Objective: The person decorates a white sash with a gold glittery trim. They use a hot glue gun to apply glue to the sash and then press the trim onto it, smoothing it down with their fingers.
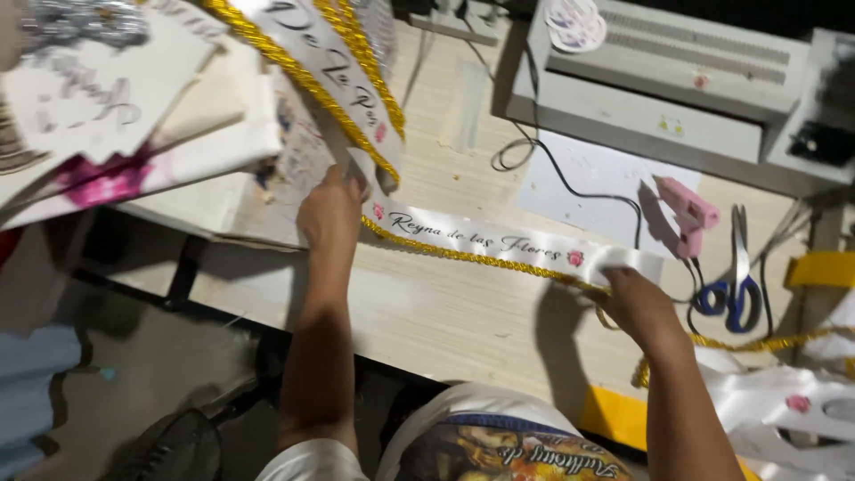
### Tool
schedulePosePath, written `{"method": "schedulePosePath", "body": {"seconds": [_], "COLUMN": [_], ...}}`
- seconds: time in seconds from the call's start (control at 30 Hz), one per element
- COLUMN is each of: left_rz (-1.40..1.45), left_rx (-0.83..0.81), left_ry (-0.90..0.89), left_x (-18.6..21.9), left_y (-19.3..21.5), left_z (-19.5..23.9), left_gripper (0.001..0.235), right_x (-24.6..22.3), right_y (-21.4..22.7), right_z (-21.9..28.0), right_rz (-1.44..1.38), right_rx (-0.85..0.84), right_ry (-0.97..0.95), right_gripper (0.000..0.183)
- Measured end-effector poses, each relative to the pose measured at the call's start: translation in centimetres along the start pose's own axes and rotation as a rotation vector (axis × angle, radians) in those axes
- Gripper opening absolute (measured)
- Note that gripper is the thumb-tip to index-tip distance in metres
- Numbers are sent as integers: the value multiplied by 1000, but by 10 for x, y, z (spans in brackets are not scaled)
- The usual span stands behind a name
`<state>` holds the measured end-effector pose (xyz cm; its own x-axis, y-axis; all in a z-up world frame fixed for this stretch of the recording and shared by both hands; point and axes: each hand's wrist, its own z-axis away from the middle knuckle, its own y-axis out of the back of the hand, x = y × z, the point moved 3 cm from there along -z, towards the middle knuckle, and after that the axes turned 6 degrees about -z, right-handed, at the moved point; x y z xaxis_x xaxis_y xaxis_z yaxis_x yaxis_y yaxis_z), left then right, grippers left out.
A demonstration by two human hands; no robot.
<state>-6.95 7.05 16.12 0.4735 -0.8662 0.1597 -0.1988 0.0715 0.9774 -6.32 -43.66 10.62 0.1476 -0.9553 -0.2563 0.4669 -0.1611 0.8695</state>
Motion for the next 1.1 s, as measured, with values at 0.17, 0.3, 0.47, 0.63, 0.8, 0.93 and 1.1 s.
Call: {"method": "schedulePosePath", "body": {"seconds": [0.17,0.3,0.47,0.63,0.8,0.93,1.1], "left_rz": [33,3,72,39,-38,80,269], "left_rx": [181,225,115,62,-116,120,258], "left_ry": [-11,-97,-86,-77,-125,-279,-385], "left_x": [-10,-16,-10,-11,-3,-5,7], "left_y": [32,65,103,126,166,171,161], "left_z": [18,38,38,49,52,39,38], "left_gripper": [12,21,28,41,45,26,12], "right_x": [-166,-300,-367,-381,-393,-414,-452], "right_y": [80,136,126,148,181,209,240], "right_z": [-77,-138,-227,-222,-213,-213,-236], "right_rz": [-216,-577,-889,-1050,-1282,-1230,-1127], "right_rx": [185,212,319,127,-10,46,160], "right_ry": [521,722,905,769,775,770,899], "right_gripper": [41,36,32,26,15,15,12]}}
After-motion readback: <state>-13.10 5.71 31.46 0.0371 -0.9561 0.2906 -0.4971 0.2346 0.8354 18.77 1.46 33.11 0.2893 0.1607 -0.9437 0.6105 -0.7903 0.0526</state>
